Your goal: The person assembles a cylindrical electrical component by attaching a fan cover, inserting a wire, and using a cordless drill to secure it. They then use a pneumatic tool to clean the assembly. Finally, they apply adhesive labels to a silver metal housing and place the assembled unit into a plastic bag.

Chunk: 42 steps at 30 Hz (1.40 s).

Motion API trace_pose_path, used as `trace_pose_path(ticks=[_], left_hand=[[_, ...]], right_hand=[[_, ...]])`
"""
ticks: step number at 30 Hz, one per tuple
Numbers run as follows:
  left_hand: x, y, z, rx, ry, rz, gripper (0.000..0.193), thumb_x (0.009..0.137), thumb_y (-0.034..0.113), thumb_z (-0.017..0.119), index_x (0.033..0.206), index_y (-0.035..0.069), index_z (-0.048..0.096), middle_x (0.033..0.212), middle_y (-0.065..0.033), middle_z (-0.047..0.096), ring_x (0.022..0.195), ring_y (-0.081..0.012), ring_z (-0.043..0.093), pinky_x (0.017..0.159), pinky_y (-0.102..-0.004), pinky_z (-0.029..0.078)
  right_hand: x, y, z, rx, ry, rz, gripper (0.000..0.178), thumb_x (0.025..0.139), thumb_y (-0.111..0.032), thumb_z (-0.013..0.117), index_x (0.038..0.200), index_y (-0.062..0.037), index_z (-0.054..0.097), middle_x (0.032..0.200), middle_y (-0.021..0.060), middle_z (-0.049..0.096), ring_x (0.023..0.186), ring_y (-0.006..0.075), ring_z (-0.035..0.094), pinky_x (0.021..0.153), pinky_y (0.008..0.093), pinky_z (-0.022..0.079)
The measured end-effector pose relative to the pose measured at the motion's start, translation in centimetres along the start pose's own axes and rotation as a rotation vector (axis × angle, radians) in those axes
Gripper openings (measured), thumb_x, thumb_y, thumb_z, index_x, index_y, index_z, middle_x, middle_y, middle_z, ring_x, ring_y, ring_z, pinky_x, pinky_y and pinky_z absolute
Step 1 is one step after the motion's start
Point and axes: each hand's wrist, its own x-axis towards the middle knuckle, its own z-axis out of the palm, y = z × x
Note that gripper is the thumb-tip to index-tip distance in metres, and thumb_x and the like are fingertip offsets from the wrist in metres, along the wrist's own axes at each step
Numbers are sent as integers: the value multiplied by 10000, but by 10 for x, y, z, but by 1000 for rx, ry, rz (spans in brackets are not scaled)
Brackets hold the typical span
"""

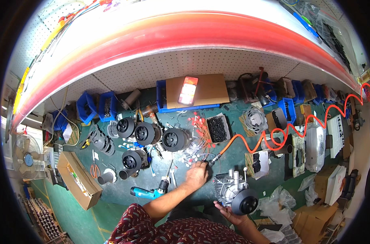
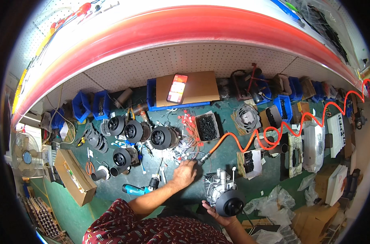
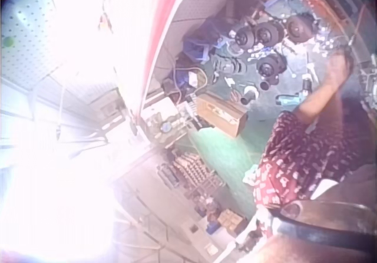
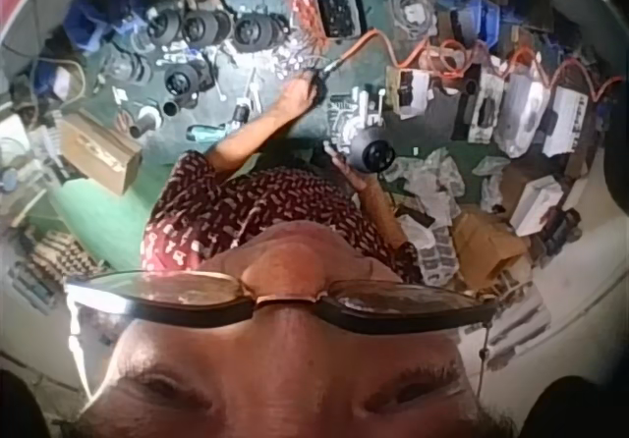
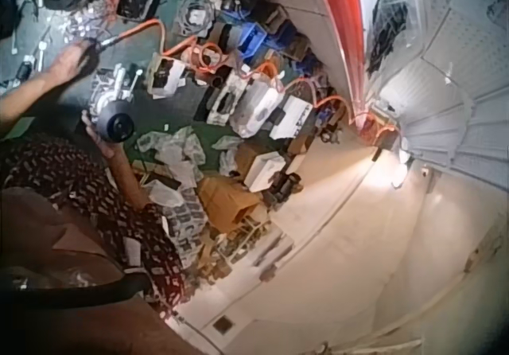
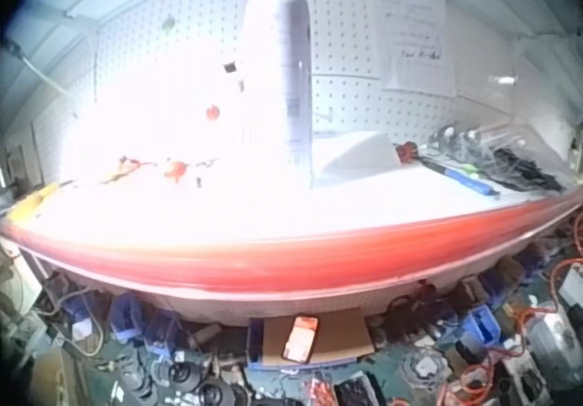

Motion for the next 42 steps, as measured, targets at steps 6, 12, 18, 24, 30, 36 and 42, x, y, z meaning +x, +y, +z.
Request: trace_pose_path(ticks=[6,12,18,24,30,36,42], left_hand=[[8,69,-12,-575,39,229,483,1042,355,527,1380,14,578,1392,-212,585,1342,-379,505,1152,-457,375],[-1,106,-15,-663,-215,520,542,1022,415,588,1429,59,546,1542,-247,433,1444,-417,384,1194,-503,309],[-6,93,-8,-592,-189,559,365,983,295,643,1280,86,674,1465,-220,493,1383,-386,437,1149,-486,357],[-17,86,-16,-593,-150,512,382,981,270,605,1287,49,665,1454,-212,494,1370,-369,458,1148,-472,352],[-37,85,-16,-612,-94,485,404,964,207,587,1326,36,646,1470,-232,482,1421,-376,415,1167,-475,326],[-60,118,-13,-562,-76,487,408,968,216,585,1342,61,641,1487,-243,466,1456,-382,370,1176,-487,310],[-77,187,8,-504,-144,500,424,942,237,634,1338,85,647,1510,-248,428,1414,-410,394,1168,-497,326]], right_hand=[[8,12,4,-15,-12,-22,823,975,-548,607,1588,-92,300,1619,352,219,1510,524,238,1159,649,380],[19,29,14,-63,-15,-170,786,990,-555,583,1575,-95,331,1604,303,294,1484,528,291,1129,666,420],[26,47,35,-57,-54,-198,752,995,-570,553,1574,-140,341,1610,182,357,1464,469,360,1180,642,363],[32,47,29,-383,46,-418,629,988,-558,563,1449,-133,518,1442,126,583,1336,413,550,1122,587,486],[27,27,6,-353,95,-436,486,992,-534,556,1290,-163,654,1303,93,689,1138,338,693,1015,559,567],[-10,19,0,-273,154,-297,585,933,-589,607,1318,-150,637,1275,184,666,1085,528,651,863,538,645],[-82,13,19,-284,8,-228,580,937,-597,601,1335,-176,624,1262,161,676,1096,481,665,873,539,644]])
